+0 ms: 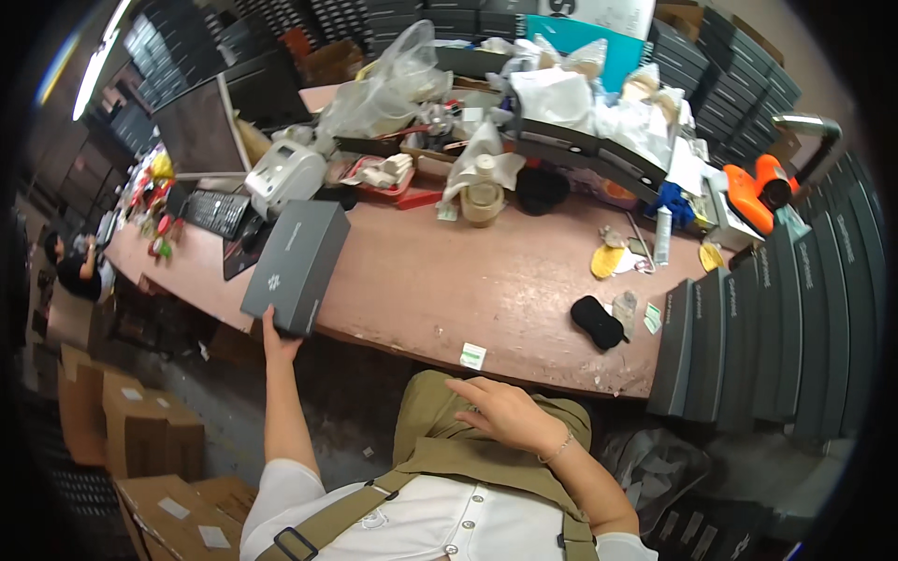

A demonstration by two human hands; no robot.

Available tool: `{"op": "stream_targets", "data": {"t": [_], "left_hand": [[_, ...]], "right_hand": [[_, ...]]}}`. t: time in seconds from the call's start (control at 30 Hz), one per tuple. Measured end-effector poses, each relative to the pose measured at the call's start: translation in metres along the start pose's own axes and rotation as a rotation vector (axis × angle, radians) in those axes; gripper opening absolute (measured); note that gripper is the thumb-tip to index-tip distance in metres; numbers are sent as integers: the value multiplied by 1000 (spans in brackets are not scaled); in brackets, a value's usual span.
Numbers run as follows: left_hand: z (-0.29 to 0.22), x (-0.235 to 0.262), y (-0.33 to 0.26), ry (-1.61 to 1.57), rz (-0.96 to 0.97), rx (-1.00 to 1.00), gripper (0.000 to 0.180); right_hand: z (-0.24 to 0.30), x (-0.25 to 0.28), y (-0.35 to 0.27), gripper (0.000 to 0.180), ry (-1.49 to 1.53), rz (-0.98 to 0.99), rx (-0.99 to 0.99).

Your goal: Packaging a pair of sparkly high-heeled shoes into a shoebox with protective tissue paper and inspecting them.

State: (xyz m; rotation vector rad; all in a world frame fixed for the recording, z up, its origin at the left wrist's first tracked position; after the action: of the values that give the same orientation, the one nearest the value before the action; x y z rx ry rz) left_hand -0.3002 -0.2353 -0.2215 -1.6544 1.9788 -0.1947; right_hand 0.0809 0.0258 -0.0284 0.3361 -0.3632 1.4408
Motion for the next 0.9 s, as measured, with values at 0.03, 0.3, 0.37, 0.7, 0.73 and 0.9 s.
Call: {"op": "stream_targets", "data": {"t": [0.03,0.3,0.37,0.7,0.73,0.9], "left_hand": [[4,0,-11,-24,46,-46,70],[114,-133,-259,174,179,-2,65],[134,-129,-269,479,260,-295,74],[123,-286,-191,1037,740,-371,56],[132,-277,-184,996,698,-378,54],[148,-255,-189,876,584,-178,47]], "right_hand": [[4,1,-1,49,-25,-7,44],[-105,24,-8,69,734,-435,-159],[-128,37,-16,71,574,-430,-183],[-203,172,-102,71,-725,-667,-565],[-206,170,-100,70,-756,-607,-521],[-210,217,-77,61,-425,-826,-323]]}}
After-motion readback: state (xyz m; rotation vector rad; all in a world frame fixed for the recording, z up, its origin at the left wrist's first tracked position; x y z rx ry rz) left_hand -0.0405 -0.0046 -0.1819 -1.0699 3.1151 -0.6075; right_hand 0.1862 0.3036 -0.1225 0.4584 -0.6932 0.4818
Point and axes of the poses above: each hand's wrist, its own y-axis towards the middle knuckle, its own x-axis out of the back of the hand, z = x × y, the point moved 9 cm from there along y, towards the middle knuckle, and after that the axes turned 14 degrees about y, right-handed, at the moved point
